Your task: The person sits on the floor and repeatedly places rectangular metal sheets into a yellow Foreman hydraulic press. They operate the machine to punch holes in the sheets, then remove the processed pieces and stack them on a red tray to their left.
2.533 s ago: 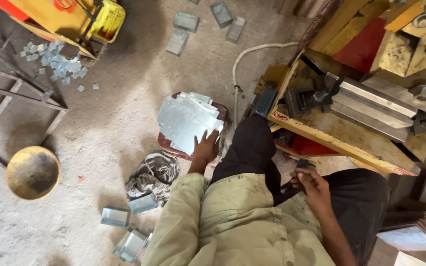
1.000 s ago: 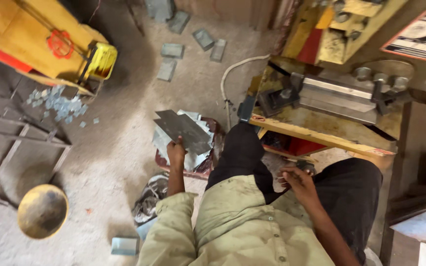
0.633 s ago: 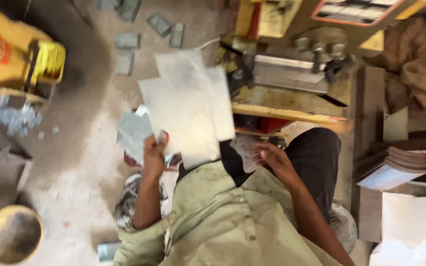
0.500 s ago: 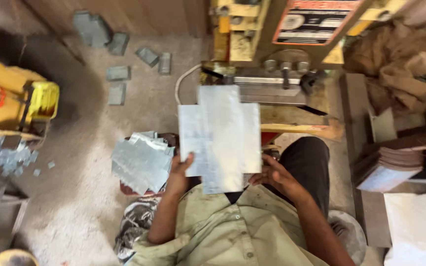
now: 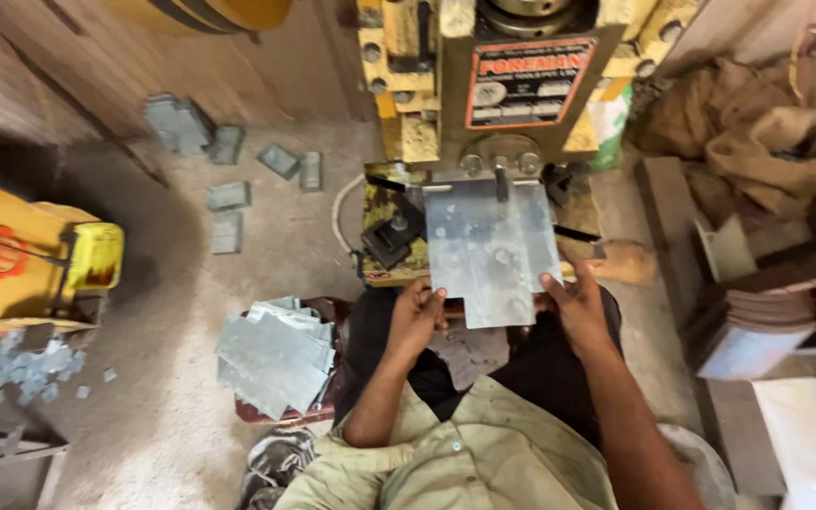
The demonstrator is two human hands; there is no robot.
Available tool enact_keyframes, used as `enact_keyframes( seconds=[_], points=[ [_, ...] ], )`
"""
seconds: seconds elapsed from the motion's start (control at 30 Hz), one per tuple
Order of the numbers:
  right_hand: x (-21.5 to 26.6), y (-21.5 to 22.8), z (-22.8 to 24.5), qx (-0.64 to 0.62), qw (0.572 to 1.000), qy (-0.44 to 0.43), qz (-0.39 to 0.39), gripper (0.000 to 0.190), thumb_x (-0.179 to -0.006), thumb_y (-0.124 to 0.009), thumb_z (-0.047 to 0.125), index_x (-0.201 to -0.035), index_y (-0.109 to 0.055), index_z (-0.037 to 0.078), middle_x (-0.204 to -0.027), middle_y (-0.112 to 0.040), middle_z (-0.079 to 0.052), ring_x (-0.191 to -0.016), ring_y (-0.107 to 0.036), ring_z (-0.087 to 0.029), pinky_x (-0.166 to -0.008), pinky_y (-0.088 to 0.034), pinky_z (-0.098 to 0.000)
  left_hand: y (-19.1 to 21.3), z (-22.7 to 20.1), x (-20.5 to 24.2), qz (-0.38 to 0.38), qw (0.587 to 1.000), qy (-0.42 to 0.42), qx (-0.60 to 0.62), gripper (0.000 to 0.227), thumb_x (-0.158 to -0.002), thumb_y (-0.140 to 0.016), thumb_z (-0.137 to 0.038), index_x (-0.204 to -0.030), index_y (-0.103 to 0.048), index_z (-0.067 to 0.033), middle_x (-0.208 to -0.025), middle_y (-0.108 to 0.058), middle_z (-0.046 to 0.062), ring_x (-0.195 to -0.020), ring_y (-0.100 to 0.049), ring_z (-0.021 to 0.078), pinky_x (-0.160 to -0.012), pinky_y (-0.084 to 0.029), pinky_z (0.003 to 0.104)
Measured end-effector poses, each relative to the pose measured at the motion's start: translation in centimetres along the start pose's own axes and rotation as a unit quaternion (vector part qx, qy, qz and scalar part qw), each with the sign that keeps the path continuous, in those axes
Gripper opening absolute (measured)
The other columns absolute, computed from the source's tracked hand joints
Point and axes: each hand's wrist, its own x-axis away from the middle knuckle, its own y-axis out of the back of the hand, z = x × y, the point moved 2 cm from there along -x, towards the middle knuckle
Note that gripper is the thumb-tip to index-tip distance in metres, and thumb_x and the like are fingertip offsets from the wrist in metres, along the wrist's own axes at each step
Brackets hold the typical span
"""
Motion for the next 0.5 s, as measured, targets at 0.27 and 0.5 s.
enact_keyframes(
  seconds=[0.27,0.5],
  points=[
    [0.4,-0.6,0.6,-0.038,0.999,0.03,-0.01,0.061,-0.095,-0.064,0.012,-0.153,-0.046,0.011,-0.103,-0.072,-0.008,-0.072,-0.067,-0.014,-0.064,-0.057,-0.0288,0.6,0.3,-1.6,0.019,0.993,0.048,0.105,0.028,-0.103,-0.055,-0.022,-0.125,-0.06,-0.005,-0.065,-0.056,0.001,-0.057,-0.06,0.0122,-0.057,-0.058,0.03],
    [-0.7,0.2,-0.8,-0.12,0.993,0.016,-0.005,0.059,-0.108,-0.042,0.042,-0.152,-0.05,0.003,-0.105,-0.069,-0.009,-0.082,-0.065,-0.019,-0.073,-0.055,-0.0348,0.9,0.1,-1.3,-0.009,0.992,0.072,0.106,0.046,-0.109,-0.05,-0.043,-0.106,-0.062,0.0019,-0.07,-0.06,0.004,-0.06,-0.066,0.0179,-0.055,-0.055,0.031]
  ],
)
